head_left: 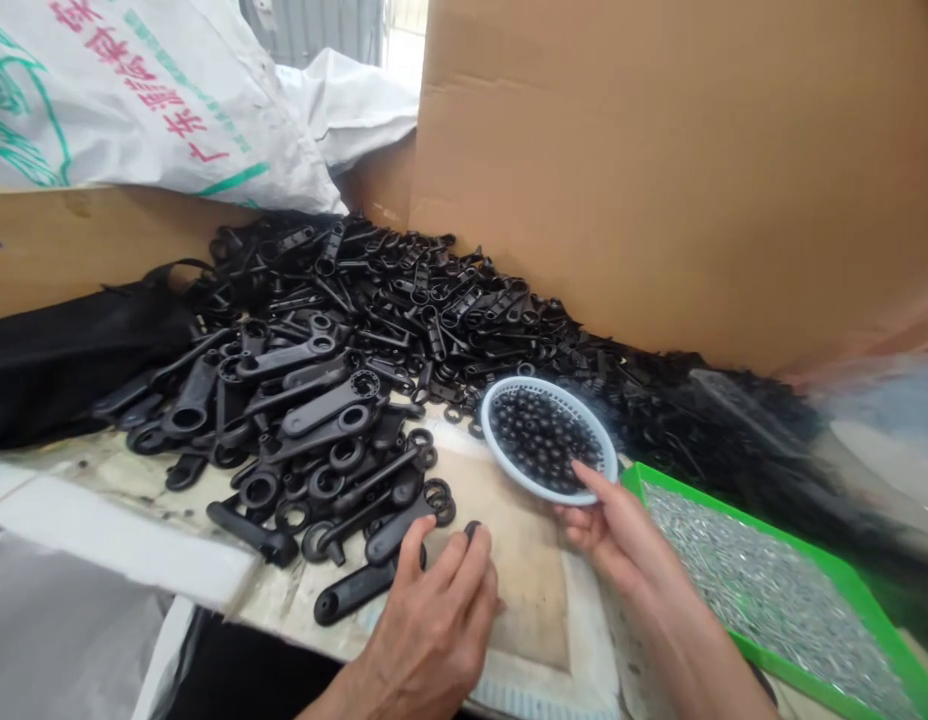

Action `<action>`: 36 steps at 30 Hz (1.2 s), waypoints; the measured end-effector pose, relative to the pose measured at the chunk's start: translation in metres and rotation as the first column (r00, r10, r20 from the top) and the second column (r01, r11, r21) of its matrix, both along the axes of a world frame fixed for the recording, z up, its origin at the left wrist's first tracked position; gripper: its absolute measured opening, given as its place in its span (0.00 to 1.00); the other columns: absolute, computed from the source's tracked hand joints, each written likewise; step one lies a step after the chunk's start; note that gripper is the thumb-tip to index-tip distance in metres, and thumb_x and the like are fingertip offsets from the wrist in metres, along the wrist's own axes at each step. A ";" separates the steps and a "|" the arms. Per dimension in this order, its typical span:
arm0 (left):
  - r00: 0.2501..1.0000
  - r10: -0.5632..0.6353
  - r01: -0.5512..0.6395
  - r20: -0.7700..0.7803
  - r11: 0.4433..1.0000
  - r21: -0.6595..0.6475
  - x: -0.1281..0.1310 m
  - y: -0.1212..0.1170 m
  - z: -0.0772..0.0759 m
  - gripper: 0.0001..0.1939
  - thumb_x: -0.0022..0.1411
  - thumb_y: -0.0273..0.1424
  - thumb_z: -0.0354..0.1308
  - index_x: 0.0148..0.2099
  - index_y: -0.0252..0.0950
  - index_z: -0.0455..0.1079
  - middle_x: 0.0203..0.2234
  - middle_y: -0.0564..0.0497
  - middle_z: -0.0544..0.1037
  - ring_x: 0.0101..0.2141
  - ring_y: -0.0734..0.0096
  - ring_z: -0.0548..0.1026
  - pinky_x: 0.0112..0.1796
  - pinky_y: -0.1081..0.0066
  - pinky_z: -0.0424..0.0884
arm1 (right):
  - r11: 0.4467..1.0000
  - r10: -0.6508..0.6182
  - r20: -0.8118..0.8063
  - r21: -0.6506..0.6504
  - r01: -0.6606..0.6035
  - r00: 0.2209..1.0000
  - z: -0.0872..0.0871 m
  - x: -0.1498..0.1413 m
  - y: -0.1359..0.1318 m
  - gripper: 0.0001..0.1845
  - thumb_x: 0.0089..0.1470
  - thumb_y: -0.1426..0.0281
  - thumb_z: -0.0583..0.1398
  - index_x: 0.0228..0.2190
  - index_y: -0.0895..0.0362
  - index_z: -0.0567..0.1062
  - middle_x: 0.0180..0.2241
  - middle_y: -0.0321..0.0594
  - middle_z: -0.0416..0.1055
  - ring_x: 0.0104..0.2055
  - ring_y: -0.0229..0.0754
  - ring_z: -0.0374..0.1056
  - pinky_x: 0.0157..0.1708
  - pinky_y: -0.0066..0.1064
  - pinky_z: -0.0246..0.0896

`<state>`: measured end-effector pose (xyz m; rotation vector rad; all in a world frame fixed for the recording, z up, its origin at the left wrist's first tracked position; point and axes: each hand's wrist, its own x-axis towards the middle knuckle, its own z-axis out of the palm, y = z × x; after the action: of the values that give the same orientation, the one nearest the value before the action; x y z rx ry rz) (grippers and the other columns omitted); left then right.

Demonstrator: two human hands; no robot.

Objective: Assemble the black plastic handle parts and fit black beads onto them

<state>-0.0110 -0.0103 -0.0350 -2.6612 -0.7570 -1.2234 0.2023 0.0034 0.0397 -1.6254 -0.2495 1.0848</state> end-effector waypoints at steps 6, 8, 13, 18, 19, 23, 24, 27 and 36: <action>0.995 -0.091 0.090 0.046 0.996 0.017 -0.004 0.002 0.014 0.09 0.70 0.25 0.55 0.47 0.31 0.77 0.50 0.43 0.82 0.54 0.61 0.74 0.63 0.53 0.56 | 0.997 -0.015 -0.037 -0.080 0.012 0.999 0.005 0.006 0.008 0.09 0.63 0.76 0.57 0.30 0.58 0.70 0.15 0.40 0.73 0.12 0.36 0.65 0.12 0.22 0.65; 0.988 -0.155 0.154 0.015 0.986 0.059 -0.004 0.006 0.025 0.13 0.71 0.24 0.51 0.48 0.31 0.77 0.51 0.44 0.80 0.55 0.60 0.73 0.62 0.55 0.58 | 0.997 0.013 -0.049 -0.070 -0.016 0.999 0.007 0.005 0.006 0.08 0.64 0.75 0.57 0.30 0.59 0.71 0.16 0.41 0.74 0.13 0.35 0.65 0.13 0.22 0.65; 0.979 -0.069 0.098 -0.194 0.984 0.149 0.013 0.023 0.052 0.19 0.73 0.25 0.44 0.57 0.30 0.72 0.56 0.42 0.76 0.58 0.57 0.69 0.56 0.58 0.64 | 0.991 0.128 -0.108 -0.011 -0.130 0.986 0.008 -0.006 -0.011 0.09 0.65 0.69 0.59 0.33 0.61 0.73 0.21 0.44 0.77 0.16 0.35 0.69 0.18 0.23 0.69; 0.908 -0.019 0.054 -0.418 0.996 0.071 0.045 0.036 0.062 0.17 0.69 0.25 0.50 0.57 0.25 0.69 0.48 0.40 0.76 0.49 0.57 0.72 0.48 0.59 0.70 | 0.947 0.302 0.053 -0.134 -0.293 0.952 0.004 0.020 -0.037 0.19 0.63 0.56 0.60 0.31 0.59 0.74 0.24 0.47 0.78 0.16 0.38 0.69 0.16 0.28 0.68; 0.902 -0.033 0.059 -0.430 0.997 0.047 0.050 0.038 0.062 0.15 0.68 0.24 0.51 0.54 0.25 0.70 0.45 0.41 0.76 0.46 0.58 0.72 0.47 0.58 0.70 | 0.916 0.389 0.258 -0.215 -0.340 0.884 0.004 0.033 -0.041 0.22 0.63 0.52 0.58 0.30 0.58 0.74 0.22 0.46 0.77 0.15 0.40 0.69 0.15 0.29 0.67; 0.922 -0.068 0.079 -0.380 0.997 0.014 0.060 0.044 0.063 0.05 0.65 0.21 0.54 0.40 0.30 0.71 0.34 0.47 0.73 0.36 0.62 0.70 0.37 0.61 0.68 | 0.866 0.479 0.844 -0.409 -0.289 0.241 0.012 0.095 -0.030 0.23 0.61 0.52 0.54 0.33 0.56 0.79 0.23 0.46 0.76 0.23 0.52 0.74 0.28 0.44 0.73; 0.927 -0.072 0.085 -0.368 0.996 0.019 0.060 0.044 0.064 0.04 0.65 0.20 0.54 0.38 0.31 0.70 0.33 0.48 0.71 0.35 0.63 0.69 0.35 0.62 0.67 | 0.877 0.445 0.880 -0.391 -0.278 0.164 0.013 0.110 -0.020 0.21 0.59 0.54 0.56 0.39 0.56 0.80 0.30 0.50 0.79 0.31 0.56 0.76 0.36 0.50 0.73; 0.921 -0.077 0.095 -0.383 0.995 0.027 0.055 0.041 0.068 0.06 0.64 0.18 0.53 0.37 0.31 0.69 0.32 0.48 0.70 0.33 0.63 0.67 0.33 0.63 0.63 | 0.862 0.400 0.917 -0.376 -0.339 -0.002 0.012 0.143 0.020 0.29 0.56 0.59 0.59 0.57 0.57 0.74 0.56 0.55 0.72 0.46 0.60 0.75 0.53 0.56 0.65; 0.925 -0.131 0.131 -0.358 0.991 -0.024 0.045 0.033 0.068 0.08 0.68 0.21 0.49 0.40 0.31 0.69 0.35 0.48 0.68 0.35 0.63 0.64 0.34 0.59 0.63 | 0.776 0.413 0.892 -0.451 -0.440 -0.187 -0.023 0.149 0.122 0.48 0.52 0.56 0.66 0.69 0.50 0.56 0.67 0.59 0.55 0.63 0.73 0.59 0.59 0.62 0.58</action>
<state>0.0340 0.0224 0.0334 -2.8538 -0.5268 -0.7195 0.3509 0.1257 0.0166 -2.0771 -1.9886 -0.0022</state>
